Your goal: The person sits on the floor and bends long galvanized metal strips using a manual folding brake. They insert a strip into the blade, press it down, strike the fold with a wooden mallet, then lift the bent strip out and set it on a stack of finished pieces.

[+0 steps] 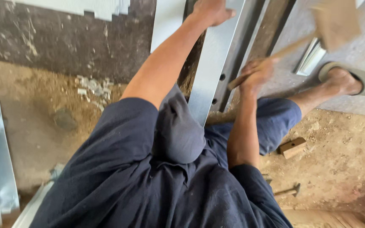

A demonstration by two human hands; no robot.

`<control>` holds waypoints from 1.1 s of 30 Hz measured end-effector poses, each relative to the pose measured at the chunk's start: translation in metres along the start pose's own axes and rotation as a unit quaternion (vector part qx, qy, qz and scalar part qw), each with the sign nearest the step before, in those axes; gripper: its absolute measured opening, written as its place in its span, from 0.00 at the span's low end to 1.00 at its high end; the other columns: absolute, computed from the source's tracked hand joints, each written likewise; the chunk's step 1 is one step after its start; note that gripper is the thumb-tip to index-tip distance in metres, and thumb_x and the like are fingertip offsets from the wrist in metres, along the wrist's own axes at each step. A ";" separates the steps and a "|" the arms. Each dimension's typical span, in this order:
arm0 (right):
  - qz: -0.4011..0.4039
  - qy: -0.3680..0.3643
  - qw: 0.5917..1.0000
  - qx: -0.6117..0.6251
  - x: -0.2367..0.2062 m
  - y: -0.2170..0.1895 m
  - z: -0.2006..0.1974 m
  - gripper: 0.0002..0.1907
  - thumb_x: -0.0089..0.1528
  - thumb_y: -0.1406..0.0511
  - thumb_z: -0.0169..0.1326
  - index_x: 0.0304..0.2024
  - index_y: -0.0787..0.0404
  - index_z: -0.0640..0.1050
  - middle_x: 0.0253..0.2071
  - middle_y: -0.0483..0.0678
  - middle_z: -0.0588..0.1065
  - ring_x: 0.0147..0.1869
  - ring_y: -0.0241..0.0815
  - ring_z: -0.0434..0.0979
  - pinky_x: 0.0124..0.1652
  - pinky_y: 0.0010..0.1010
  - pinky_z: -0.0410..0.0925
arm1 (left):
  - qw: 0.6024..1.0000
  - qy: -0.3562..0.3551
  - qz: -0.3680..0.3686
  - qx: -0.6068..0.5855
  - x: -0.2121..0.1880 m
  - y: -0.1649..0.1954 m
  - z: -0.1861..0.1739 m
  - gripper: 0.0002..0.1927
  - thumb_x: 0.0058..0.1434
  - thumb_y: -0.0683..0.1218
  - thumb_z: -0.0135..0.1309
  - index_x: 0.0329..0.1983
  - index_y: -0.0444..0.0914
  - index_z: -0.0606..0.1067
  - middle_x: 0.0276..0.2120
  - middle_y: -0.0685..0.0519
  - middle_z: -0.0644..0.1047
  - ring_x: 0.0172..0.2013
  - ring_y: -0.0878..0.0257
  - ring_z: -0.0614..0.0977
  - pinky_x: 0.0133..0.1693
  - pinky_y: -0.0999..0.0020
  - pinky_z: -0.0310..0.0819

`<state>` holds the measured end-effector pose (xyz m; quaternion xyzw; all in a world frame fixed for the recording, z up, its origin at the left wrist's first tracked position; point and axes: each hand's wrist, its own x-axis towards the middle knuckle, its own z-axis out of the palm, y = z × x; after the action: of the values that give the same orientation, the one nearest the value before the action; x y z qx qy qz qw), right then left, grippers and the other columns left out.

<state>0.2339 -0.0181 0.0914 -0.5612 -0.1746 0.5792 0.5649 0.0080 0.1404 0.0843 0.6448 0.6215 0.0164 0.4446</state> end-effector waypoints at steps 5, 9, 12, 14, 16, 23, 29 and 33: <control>0.009 0.033 0.994 -0.108 0.012 -0.007 0.009 0.28 0.71 0.46 0.37 0.24 0.56 0.67 0.15 0.42 0.61 0.14 0.36 0.61 0.15 0.32 0.56 | 0.988 0.099 0.080 -0.082 0.001 0.001 -0.001 0.36 0.55 0.57 0.65 0.66 0.50 0.67 0.63 0.44 0.70 0.60 0.46 0.72 0.57 0.51 0.68; -0.007 0.016 0.999 -0.036 0.021 -0.008 0.013 0.25 0.73 0.49 0.38 0.30 0.59 0.67 0.22 0.44 0.65 0.19 0.39 0.63 0.20 0.34 0.59 | 0.997 0.029 0.051 -0.048 -0.002 0.002 -0.004 0.34 0.67 0.62 0.64 0.71 0.48 0.67 0.64 0.47 0.76 0.66 0.48 0.76 0.65 0.52 0.71; 0.002 -0.027 0.970 -0.241 0.027 -0.014 0.017 0.24 0.73 0.49 0.40 0.29 0.57 0.66 0.19 0.43 0.64 0.17 0.37 0.63 0.16 0.32 0.58 | 0.990 0.073 0.079 -0.087 -0.003 0.004 -0.006 0.40 0.58 0.54 0.64 0.72 0.62 0.61 0.61 0.47 0.74 0.62 0.47 0.73 0.61 0.51 0.67; -0.025 0.030 0.994 -0.099 0.038 -0.025 0.022 0.22 0.73 0.52 0.39 0.29 0.56 0.67 0.19 0.43 0.63 0.16 0.37 0.61 0.14 0.31 0.55 | 0.992 0.075 0.067 -0.072 -0.004 0.004 -0.006 0.40 0.58 0.55 0.65 0.72 0.62 0.61 0.62 0.47 0.73 0.63 0.47 0.72 0.61 0.51 0.67; 0.003 -0.001 0.996 0.085 0.047 -0.029 0.030 0.19 0.71 0.56 0.38 0.29 0.58 0.67 0.19 0.46 0.65 0.17 0.42 0.64 0.17 0.35 0.59 | 0.994 0.066 0.048 -0.073 -0.009 0.004 -0.004 0.40 0.59 0.56 0.66 0.72 0.63 0.60 0.62 0.47 0.73 0.63 0.47 0.72 0.62 0.51 0.67; 0.076 -0.071 0.925 -0.365 0.002 -0.020 0.011 0.27 0.74 0.51 0.39 0.27 0.61 0.70 0.17 0.44 0.66 0.16 0.37 0.65 0.16 0.33 0.62 | 0.987 0.107 0.099 -0.073 -0.016 0.005 -0.004 0.49 0.59 0.52 0.67 0.75 0.67 0.51 0.67 0.51 0.71 0.65 0.46 0.71 0.63 0.50 0.66; 0.224 -0.032 0.906 -0.358 -0.095 0.024 -0.051 0.29 0.71 0.49 0.42 0.28 0.64 0.75 0.20 0.46 0.72 0.18 0.37 0.69 0.19 0.32 0.62 | 0.825 0.089 0.122 -0.545 -0.049 -0.020 0.067 0.33 0.60 0.41 0.66 0.65 0.29 0.64 0.55 0.46 0.78 0.53 0.55 0.82 0.58 0.57 0.78; 0.250 -0.092 0.903 -0.336 -0.126 0.039 -0.083 0.31 0.70 0.46 0.38 0.31 0.62 0.77 0.19 0.46 0.70 0.19 0.38 0.67 0.20 0.33 0.63 | 0.739 0.050 0.068 -0.668 -0.088 -0.034 0.085 0.11 0.70 0.48 0.61 0.44 0.37 0.74 0.34 0.55 0.71 0.32 0.63 0.72 0.34 0.65 0.67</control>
<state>0.2525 -0.1729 0.0904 -0.6872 -0.2644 0.6573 0.1610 0.0096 0.0163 0.0593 0.2210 0.4267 0.4904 0.7271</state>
